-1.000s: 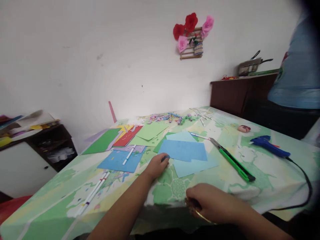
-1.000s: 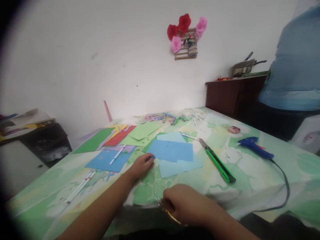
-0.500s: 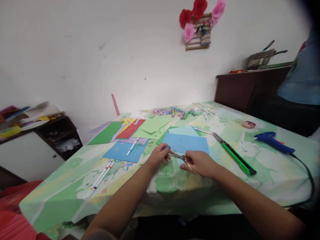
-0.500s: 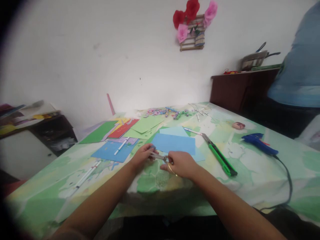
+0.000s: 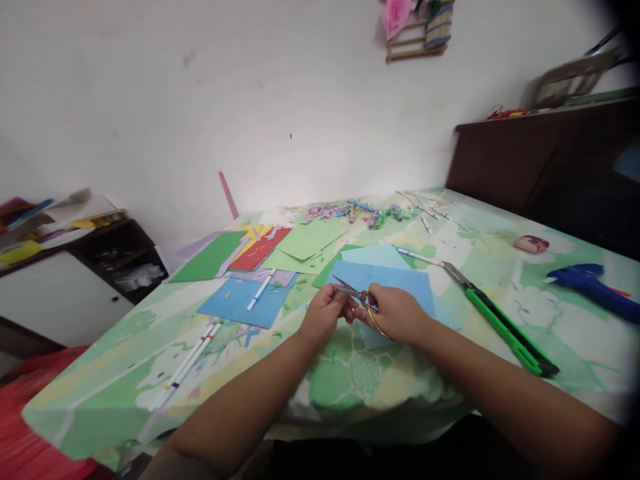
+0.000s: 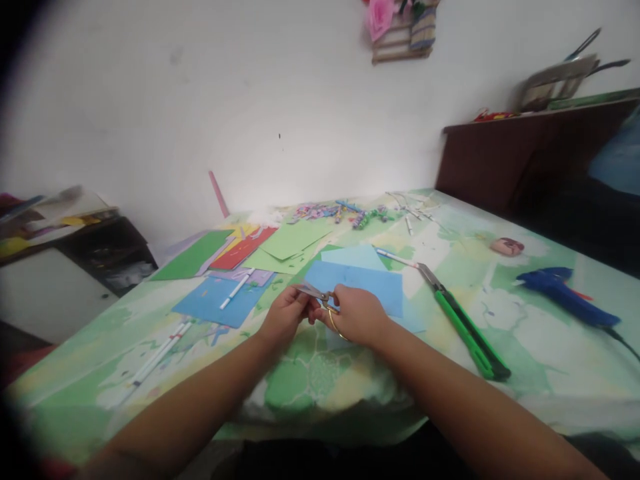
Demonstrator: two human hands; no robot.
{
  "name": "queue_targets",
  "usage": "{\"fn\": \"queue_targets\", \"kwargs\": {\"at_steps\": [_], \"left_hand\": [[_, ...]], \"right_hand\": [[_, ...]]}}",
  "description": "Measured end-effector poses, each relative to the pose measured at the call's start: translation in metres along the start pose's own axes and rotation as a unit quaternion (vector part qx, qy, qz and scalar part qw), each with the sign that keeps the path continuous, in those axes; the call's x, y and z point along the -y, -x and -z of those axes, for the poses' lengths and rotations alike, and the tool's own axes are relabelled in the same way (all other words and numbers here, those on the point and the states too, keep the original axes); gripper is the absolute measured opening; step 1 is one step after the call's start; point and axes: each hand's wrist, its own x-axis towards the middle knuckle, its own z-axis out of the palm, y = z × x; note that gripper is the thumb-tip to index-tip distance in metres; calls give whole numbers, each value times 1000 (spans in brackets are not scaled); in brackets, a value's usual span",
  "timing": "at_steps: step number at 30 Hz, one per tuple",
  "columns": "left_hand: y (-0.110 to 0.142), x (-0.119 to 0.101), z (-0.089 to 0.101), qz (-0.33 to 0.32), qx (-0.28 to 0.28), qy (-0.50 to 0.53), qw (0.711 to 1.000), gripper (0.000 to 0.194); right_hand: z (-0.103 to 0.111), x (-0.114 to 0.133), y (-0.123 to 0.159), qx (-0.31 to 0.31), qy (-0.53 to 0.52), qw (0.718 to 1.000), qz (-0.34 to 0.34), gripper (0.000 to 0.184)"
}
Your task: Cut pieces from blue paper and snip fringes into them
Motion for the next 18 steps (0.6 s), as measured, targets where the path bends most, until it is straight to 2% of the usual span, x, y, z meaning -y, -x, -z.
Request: {"fn": "queue_targets", "kwargs": {"at_steps": [4,9,18], "left_hand": [[1,-3,-1,14,-31,30,999,24],[0,-4,-2,23,-40,50,998,22],[4,-5,-1,8,-20,-24,999,23]], "right_hand": [[1,1,1,25,-2,1000,-6,37],[1,1,0,42,0,999,-21,38],[0,0,2,63,-30,997,-16,34]]}}
